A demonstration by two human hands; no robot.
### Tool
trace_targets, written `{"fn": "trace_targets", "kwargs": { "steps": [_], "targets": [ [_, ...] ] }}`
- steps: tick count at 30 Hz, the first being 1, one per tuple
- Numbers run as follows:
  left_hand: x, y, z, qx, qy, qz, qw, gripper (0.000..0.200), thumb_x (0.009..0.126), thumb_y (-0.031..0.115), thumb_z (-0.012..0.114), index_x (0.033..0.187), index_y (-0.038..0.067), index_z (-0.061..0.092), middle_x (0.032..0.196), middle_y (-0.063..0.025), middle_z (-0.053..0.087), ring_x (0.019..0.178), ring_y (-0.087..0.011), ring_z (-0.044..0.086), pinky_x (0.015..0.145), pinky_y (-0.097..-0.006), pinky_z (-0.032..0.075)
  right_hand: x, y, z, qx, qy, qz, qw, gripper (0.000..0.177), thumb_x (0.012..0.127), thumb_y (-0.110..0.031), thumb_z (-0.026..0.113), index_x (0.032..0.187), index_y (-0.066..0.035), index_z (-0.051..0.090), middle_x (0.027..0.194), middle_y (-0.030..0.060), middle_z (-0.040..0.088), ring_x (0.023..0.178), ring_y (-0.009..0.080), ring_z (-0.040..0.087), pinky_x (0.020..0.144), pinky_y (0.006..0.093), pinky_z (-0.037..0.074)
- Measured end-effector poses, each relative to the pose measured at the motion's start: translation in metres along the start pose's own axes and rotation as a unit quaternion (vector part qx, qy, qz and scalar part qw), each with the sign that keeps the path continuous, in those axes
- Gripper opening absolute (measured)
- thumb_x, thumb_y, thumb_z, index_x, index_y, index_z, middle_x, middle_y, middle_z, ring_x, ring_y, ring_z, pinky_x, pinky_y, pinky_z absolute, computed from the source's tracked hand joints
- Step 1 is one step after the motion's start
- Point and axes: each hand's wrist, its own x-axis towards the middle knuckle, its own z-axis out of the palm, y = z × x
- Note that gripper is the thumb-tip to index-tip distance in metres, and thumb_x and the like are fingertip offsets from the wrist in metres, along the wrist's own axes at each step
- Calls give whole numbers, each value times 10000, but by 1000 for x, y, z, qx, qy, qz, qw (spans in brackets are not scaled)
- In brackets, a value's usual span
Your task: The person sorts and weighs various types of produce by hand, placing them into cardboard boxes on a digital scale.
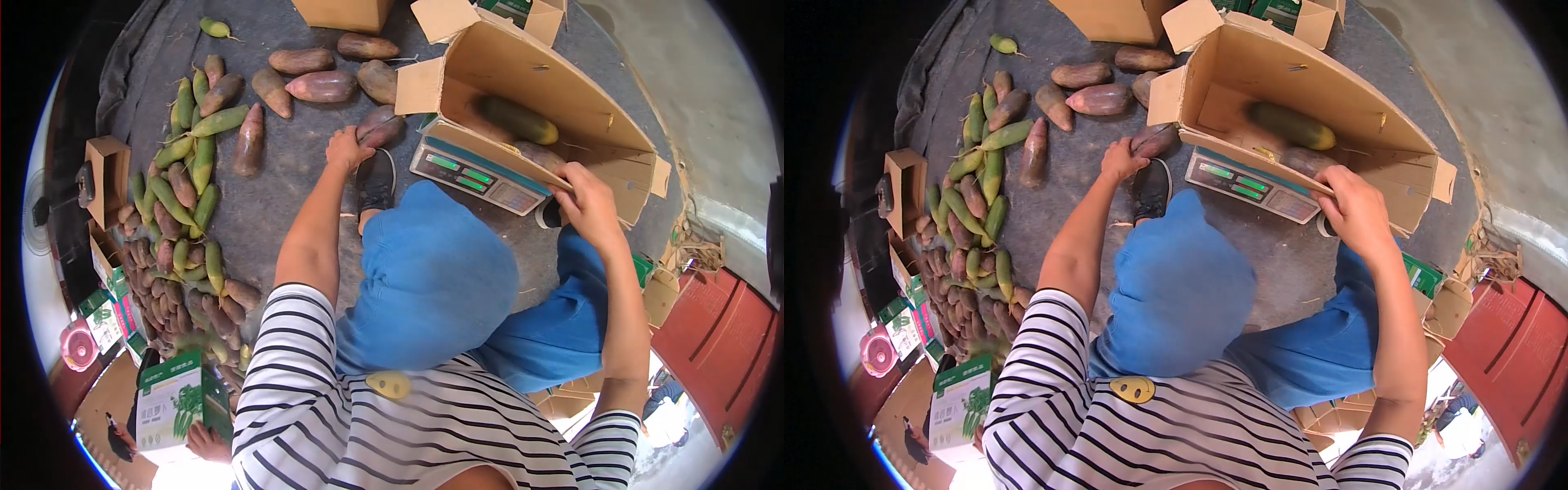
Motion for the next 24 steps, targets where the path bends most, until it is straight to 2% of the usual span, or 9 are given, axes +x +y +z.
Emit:
{"fn": "trace_targets", "kwargs": {
  "steps": [6, 9, 12, 15, 16, 18, 19, 21, 24],
  "targets": [
    [3, -13, 22, -160, 43, 34, 986, 829, 648, 385, 775, 1277, 0, 396, 1113, -244, 583, 1018, -377, 582, 889, -403, 461, 0, -1, 0, 1, 2, -6, 1000, 146, 822, -144, 613, 922, -65, 540, 886, 108, 587, 860, 313, 589, 707, 412, 462],
    [-7, 0, 13, -128, 30, 19, 991, 841, 651, 403, 771, 1261, -29, 386, 1079, -247, 596, 997, -371, 595, 871, -394, 469, -1, 0, 0, -3, 2, -5, 1000, 143, 824, -145, 609, 924, -68, 541, 887, 108, 587, 866, 314, 588, 709, 415, 462],
    [-20, 15, 15, -161, 89, 76, 980, 692, 662, 406, 755, 1113, -37, 473, 1126, -254, 583, 1083, -370, 563, 915, -406, 443, -2, 0, 0, 3, 11, -10, 1000, 140, 828, -148, 604, 924, -69, 541, 885, 107, 587, 868, 315, 586, 709, 419, 461],
    [-4, 14, 38, -259, 109, 53, 958, 592, 700, 469, 713, 1010, -1, 530, 949, -192, 637, 872, -314, 640, 719, -382, 515, -2, 0, -2, -5, 7, -13, 1000, 140, 827, -153, 601, 918, -66, 538, 881, 107, 586, 866, 317, 584, 709, 421, 461],
    [-3, 8, 38, -367, 19, -8, 930, 571, 712, 483, 702, 992, 11, 541, 876, -160, 627, 779, -279, 626, 637, -352, 498, -2, 1, -1, -5, 5, -12, 1000, 141, 826, -154, 602, 914, -65, 537, 880, 108, 585, 865, 318, 583, 709, 421, 461],
    [-7, 6, 25, -551, -162, -122, 809, 536, 734, 511, 678, 955, 36, 564, 730, -97, 606, 593, -208, 597, 474, -294, 462, -2, 4, -1, -4, 5, -16, 1000, 143, 824, -157, 601, 910, -64, 534, 879, 110, 586, 867, 318, 581, 712, 421, 461],
    [-18, 10, 24, -592, -163, -160, 773, 476, 755, 521, 670, 932, 97, 549, 637, -43, 534, 473, -144, 497, 383, -234, 353, -3, 7, 0, -4, 6, -20, 1000, 145, 824, -158, 600, 910, -64, 533, 880, 111, 586, 869, 318, 581, 714, 422, 460],
    [-40, 2, 25, -630, -144, -146, 749, 492, 769, 485, 666, 976, 50, 564, 649, -54, 553, 477, -152, 516, 379, -238, 372, -3, 8, -1, 4, 6, -20, 1000, 147, 825, -161, 595, 919, -68, 531, 883, 116, 588, 870, 321, 579, 717, 427, 461],
    [-86, -12, 13, -666, -113, -84, 733, 462, 786, 471, 655, 1020, 81, 570, 766, -42, 578, 610, -145, 543, 473, -255, 410, -5, 14, 1, -2, 22, -38, 999, 163, 826, -167, 595, 929, -64, 522, 873, 119, 586, 864, 327, 581, 716, 435, 464]
  ]
}}
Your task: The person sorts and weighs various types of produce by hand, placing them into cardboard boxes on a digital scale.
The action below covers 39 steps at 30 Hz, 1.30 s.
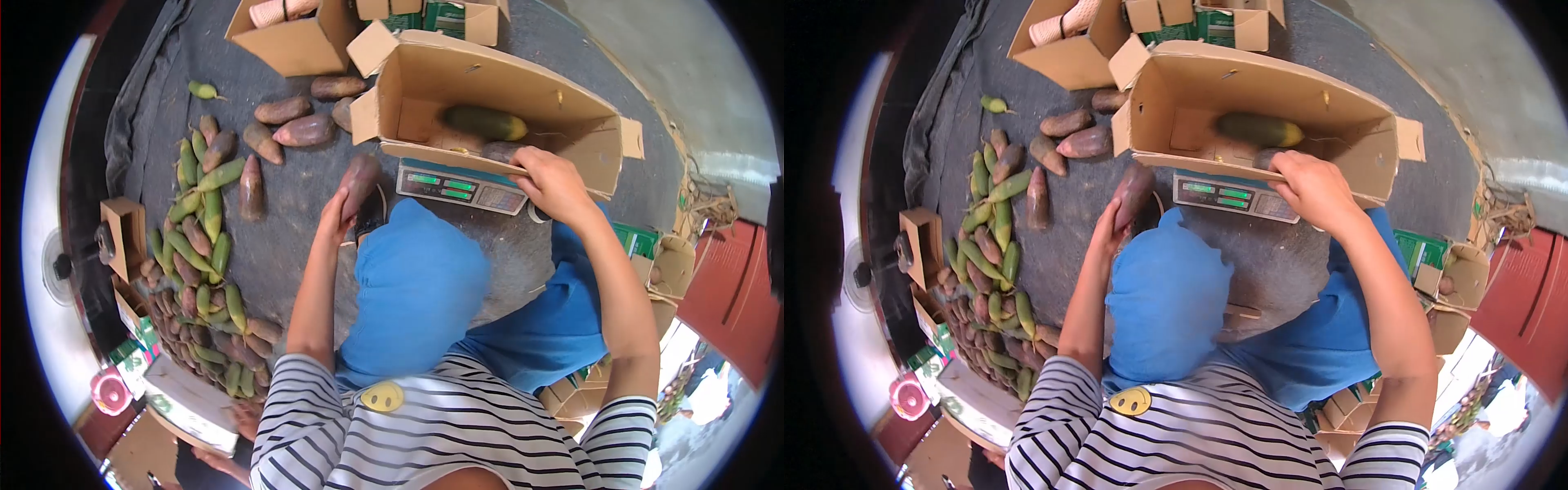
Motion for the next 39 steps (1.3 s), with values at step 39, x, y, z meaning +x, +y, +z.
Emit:
{"fn": "trace_targets", "kwargs": {
  "steps": [39],
  "targets": [
    [-48, -24, -138, 584, 291, 117, 749, 526, 731, 309, 676, 1145, 11, 548, 1129, -229, 536, 1094, -370, 504, 925, -426, 427, 2, -14, 0, 2, -8, 1, 1000, 162, 818, -166, 613, 905, -51, 540, 869, 127, 575, 854, 332, 573, 708, 429, 452]
  ]
}}
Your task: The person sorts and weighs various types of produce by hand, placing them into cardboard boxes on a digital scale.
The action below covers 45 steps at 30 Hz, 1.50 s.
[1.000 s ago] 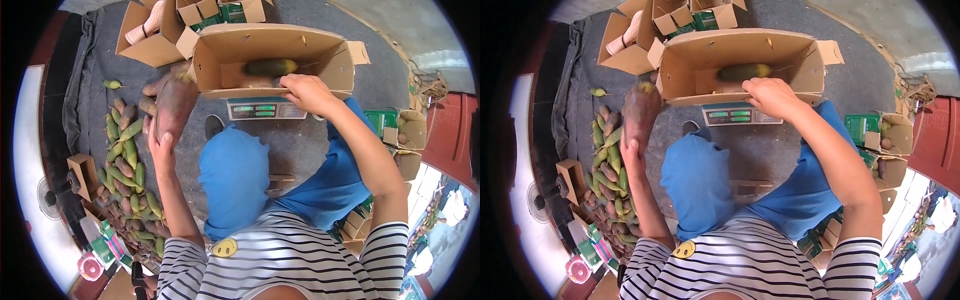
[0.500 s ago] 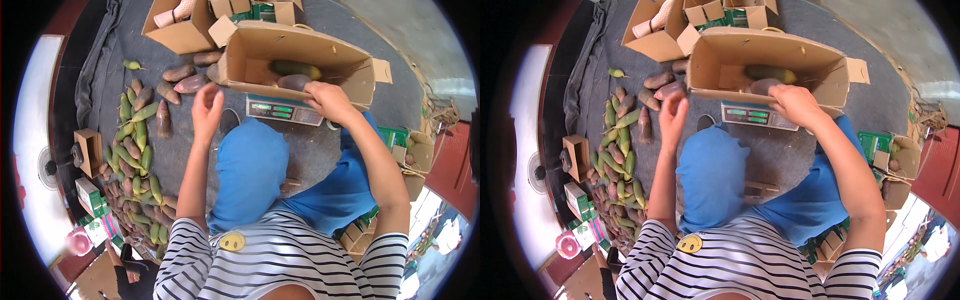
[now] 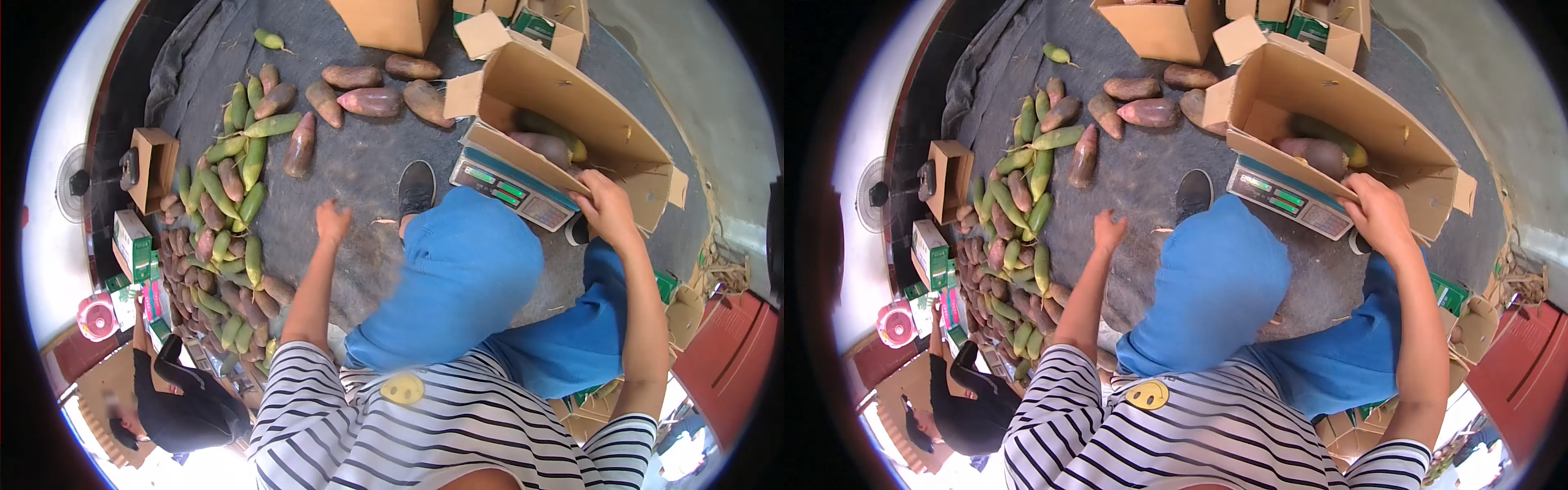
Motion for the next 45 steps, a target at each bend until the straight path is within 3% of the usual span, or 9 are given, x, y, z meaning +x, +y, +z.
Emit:
{"fn": "trace_targets", "kwargs": {
  "steps": [6, 15, 22, 25, 29, 34, 37, 40, 45],
  "targets": [
    [69, -34, -36, 47, 100, -108, 988, 685, 707, 340, 692, 1251, 28, 419, 1245, -193, 471, 1159, -356, 472, 937, -475, 424, 2, -2, 1, 12, -12, 32, 999, 166, 812, -140, 628, 911, -41, 539, 867, 135, 576, 819, 346, 572, 692, 411, 452],
    [150, -44, -48, 12, 79, -57, 995, 866, 652, 422, 740, 1352, 78, 361, 1401, -181, 374, 1269, -339, 400, 1007, -454, 375, 7, -6, 4, -5, -3, 36, 999, 158, 797, -122, 645, 896, -37, 557, 832, 136, 566, 786, 339, 575, 669, 394, 451],
    [106, 7, -43, 85, 32, -48, 995, 649, 697, 389, 706, 1232, 82, 507, 1260, -170, 478, 1153, -330, 491, 936, -458, 432, 10, -10, 4, 8, -9, 54, 998, 145, 794, -102, 639, 901, -43, 559, 825, 130, 565, 781, 326, 582, 664, 381, 451],
    [94, 17, -10, -31, 14, 3, 999, 510, 728, 311, 693, 1162, 83, 553, 1245, -161, 473, 1104, -347, 507, 897, -468, 444, 8, -9, 4, 0, 6, 38, 999, 142, 795, -103, 637, 899, -46, 559, 826, 126, 567, 783, 325, 583, 664, 380, 452],
    [94, 43, -20, 35, 272, -36, 961, 616, 739, 294, 710, 1247, 50, 459, 1309, -185, 424, 1155, -373, 464, 925, -439, 426, 9, -9, 5, 1, 1, 34, 999, 145, 793, -107, 639, 899, -47, 561, 829, 125, 568, 787, 330, 581, 668, 385, 453],
    [166, -8, 21, -181, 92, -153, 967, 1054, 560, 510, 830, 1268, -114, 361, 1249, -269, 479, 1144, -360, 511, 965, -402, 422, 9, -9, 3, -3, -3, 44, 999, 157, 786, -110, 645, 902, -44, 563, 831, 128, 569, 792, 337, 579, 677, 389, 455],
    [174, 5, 32, -303, 48, -198, 931, 972, 579, 454, 830, 1217, -130, 385, 1211, -236, 508, 1044, -336, 568, 844, -426, 487, 10, -7, 3, -9, -10, 44, 999, 167, 786, -121, 651, 905, -42, 565, 834, 128, 570, 795, 338, 577, 679, 392, 456],
    [173, 16, 48, -308, 123, -228, 916, 1027, 538, 432, 841, 1268, -115, 368, 1207, -255, 521, 1080, -350, 560, 895, -413, 476, 11, -8, 1, -8, -17, 50, 999, 168, 788, -133, 650, 903, -45, 565, 837, 130, 570, 798, 337, 575, 677, 396, 455],
    [111, 45, 19, -525, -117, -258, 802, 824, 631, 427, 783, 1182, -75, 431, 1082, -197, 559, 896, -280, 602, 627, -436, 520, 9, -9, 0, -3, -17, 61, 998, 159, 793, -146, 637, 895, -53, 558, 841, 125, 572, 807, 330, 577, 679, 401, 458]
  ]
}}
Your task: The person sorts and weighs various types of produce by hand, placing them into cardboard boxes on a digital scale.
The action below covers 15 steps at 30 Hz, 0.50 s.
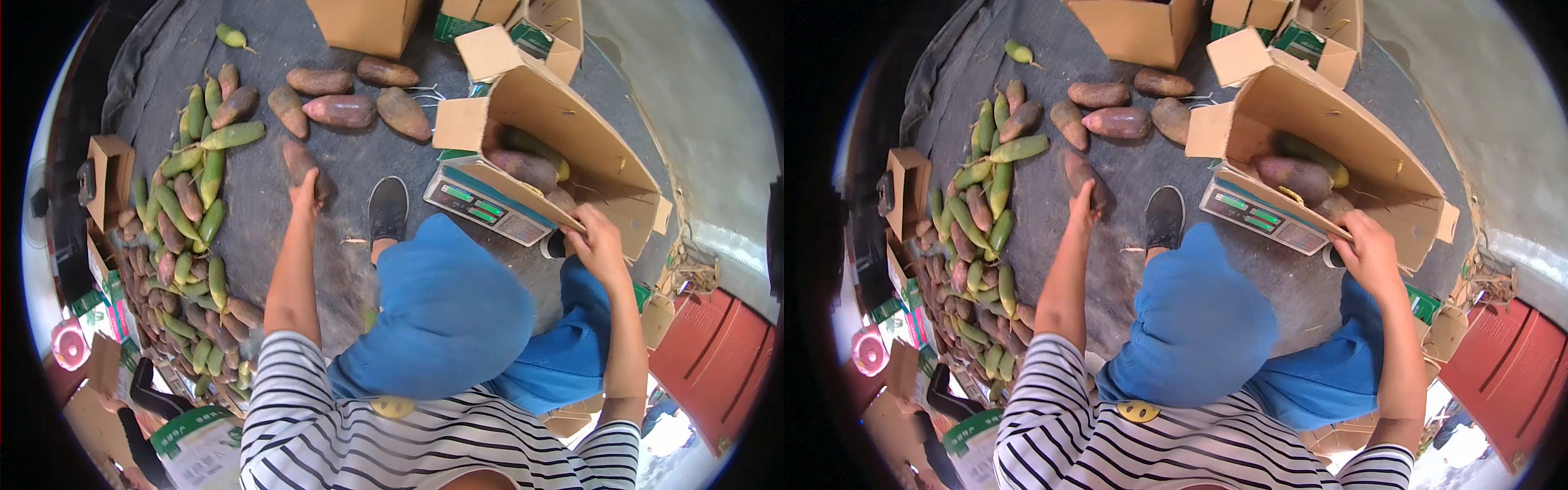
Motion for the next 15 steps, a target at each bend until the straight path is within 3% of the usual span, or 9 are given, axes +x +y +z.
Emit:
{"fn": "trace_targets", "kwargs": {
  "steps": [2, 4, 7, 10, 11, 15],
  "targets": [
    [-20, -27, 1, -97, -38, -34, 994, 677, 720, 483, 698, 1163, 17, 487, 984, -147, 585, 745, -257, 600, 519, -363, 494, -1, 2, -2, 4, -2, -4, 1000, 155, 798, -146, 629, 900, -58, 554, 850, 121, 573, 822, 327, 577, 687, 405, 459],
    [-53, -44, 2, -232, -101, -73, 965, 611, 761, 462, 665, 1185, 63, 482, 1045, -128, 577, 837, -267, 592, 608, -392, 506, -3, 4, -2, 9, -2, -17, 1000, 150, 803, -144, 621, 907, -62, 551, 862, 116, 575, 841, 325, 577, 699, 411, 461],
    [-104, -50, 0, -229, -189, -55, 953, 602, 776, 438, 656, 1232, 96, 462, 1133, -115, 559, 960, -275, 564, 737, -438, 495, -4, 4, -4, 2, -8, -20, 1000, 151, 804, -142, 614, 917, -67, 547, 876, 116, 577, 863, 325, 576, 712, 419, 460],
    [-161, -13, 18, -186, -270, 86, 941, 653, 777, 420, 654, 1287, 80, 428, 1203, -112, 536, 1054, -271, 541, 856, -452, 462, -6, 5, -3, -1, -5, -29, 1000, 158, 804, -151, 619, 917, -66, 548, 879, 119, 580, 865, 329, 577, 713, 421, 461],
    [-182, 8, 28, -177, -294, 161, 925, 721, 787, 385, 650, 1358, 50, 365, 1278, -109, 495, 1182, -247, 484, 981, -426, 394, -6, 4, -2, -2, -3, -31, 1000, 163, 805, -154, 621, 921, -65, 549, 883, 121, 581, 870, 330, 577, 715, 423, 462],
    [-290, 123, 87, -20, -326, 409, 852, 961, 637, 415, 770, 1376, -9, 326, 1323, -152, 449, 1227, -244, 449, 1020, -386, 359, -7, 10, 3, -10, 5, -43, 999, 177, 811, -165, 624, 932, -57, 554, 902, 127, 591, 889, 334, 579, 727, 430, 465]
  ]
}}
